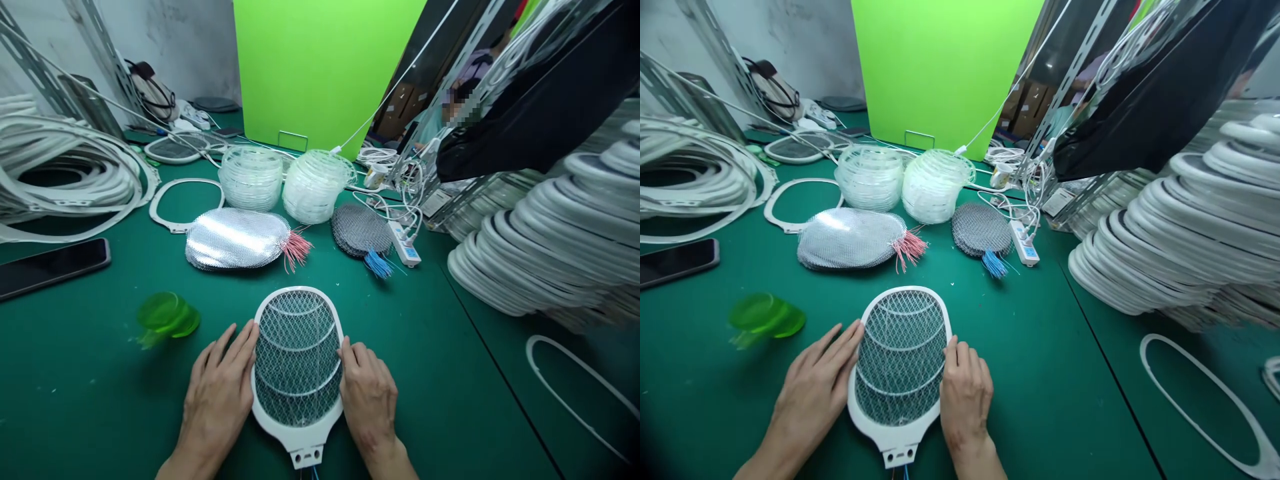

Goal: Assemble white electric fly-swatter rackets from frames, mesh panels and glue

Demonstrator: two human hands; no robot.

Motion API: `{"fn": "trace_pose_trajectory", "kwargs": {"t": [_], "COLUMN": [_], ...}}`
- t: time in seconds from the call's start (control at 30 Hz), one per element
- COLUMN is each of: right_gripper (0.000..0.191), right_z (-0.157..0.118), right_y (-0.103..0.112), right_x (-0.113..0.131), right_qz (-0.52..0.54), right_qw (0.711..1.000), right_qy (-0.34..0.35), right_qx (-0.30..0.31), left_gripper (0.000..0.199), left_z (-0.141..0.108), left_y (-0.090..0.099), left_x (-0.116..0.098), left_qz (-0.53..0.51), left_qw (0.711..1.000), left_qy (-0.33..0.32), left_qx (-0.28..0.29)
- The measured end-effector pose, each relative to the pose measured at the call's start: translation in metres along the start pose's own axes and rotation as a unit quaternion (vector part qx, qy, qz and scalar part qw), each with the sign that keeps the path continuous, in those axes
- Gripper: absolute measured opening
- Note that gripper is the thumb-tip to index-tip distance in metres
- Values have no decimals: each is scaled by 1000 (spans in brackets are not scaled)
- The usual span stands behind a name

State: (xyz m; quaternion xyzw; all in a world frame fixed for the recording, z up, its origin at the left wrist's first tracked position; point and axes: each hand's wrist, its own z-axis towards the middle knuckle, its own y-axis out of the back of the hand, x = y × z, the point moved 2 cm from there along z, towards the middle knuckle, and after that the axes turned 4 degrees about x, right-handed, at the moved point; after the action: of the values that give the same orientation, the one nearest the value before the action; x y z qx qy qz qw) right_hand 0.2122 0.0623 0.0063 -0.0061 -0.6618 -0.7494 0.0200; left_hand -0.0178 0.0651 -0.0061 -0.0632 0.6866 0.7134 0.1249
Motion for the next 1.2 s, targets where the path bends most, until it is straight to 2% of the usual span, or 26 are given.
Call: {"fn": "trace_pose_trajectory", "kwargs": {"t": [0.1,0.2,0.33,0.43,0.53,0.6,0.67,0.77,0.83,0.93,1.0,1.1,1.2], "right_gripper": [34,41,48,46,47,56,67,76,81,84,84,85,85], "right_z": [-2,-3,0,5,15,25,36,47,50,49,48,48,49], "right_y": [-6,-16,-20,-16,-12,-12,-15,-26,-32,-34,-34,-32,-31], "right_x": [-6,-14,-20,-24,-26,-21,-12,2,5,5,5,5,5], "right_qz": [30,88,84,104,124,115,106,125,135,134,132,129,128], "right_qw": [999,996,996,991,986,989,990,976,973,975,976,976,975], "right_qy": [15,-4,-5,24,4,4,46,116,116,107,106,102,95], "right_qx": [-14,-12,16,74,110,92,84,133,149,140,138,140,151], "left_gripper": [53,56,54,50,49,50,52,53,53,52,49,41,28], "left_z": [-4,-5,-4,-2,-2,-3,-4,-5,-6,-5,0,14,33], "left_y": [-7,-9,-7,-5,-5,-6,-8,-12,-13,-12,-6,6,15], "left_x": [0,-1,-1,1,2,1,0,-2,-2,-1,-2,-4,-8], "left_qz": [41,54,22,-23,-46,-38,-25,-18,-22,-33,-36,-13,-5], "left_qw": [998,996,999,999,998,999,999,999,999,999,999,999,994], "left_qy": [-48,-64,-33,-1,1,-11,-26,-42,-46,-38,-20,52,108], "left_qx": [-14,-16,13,47,53,37,20,9,12,19,17,-1,25]}}
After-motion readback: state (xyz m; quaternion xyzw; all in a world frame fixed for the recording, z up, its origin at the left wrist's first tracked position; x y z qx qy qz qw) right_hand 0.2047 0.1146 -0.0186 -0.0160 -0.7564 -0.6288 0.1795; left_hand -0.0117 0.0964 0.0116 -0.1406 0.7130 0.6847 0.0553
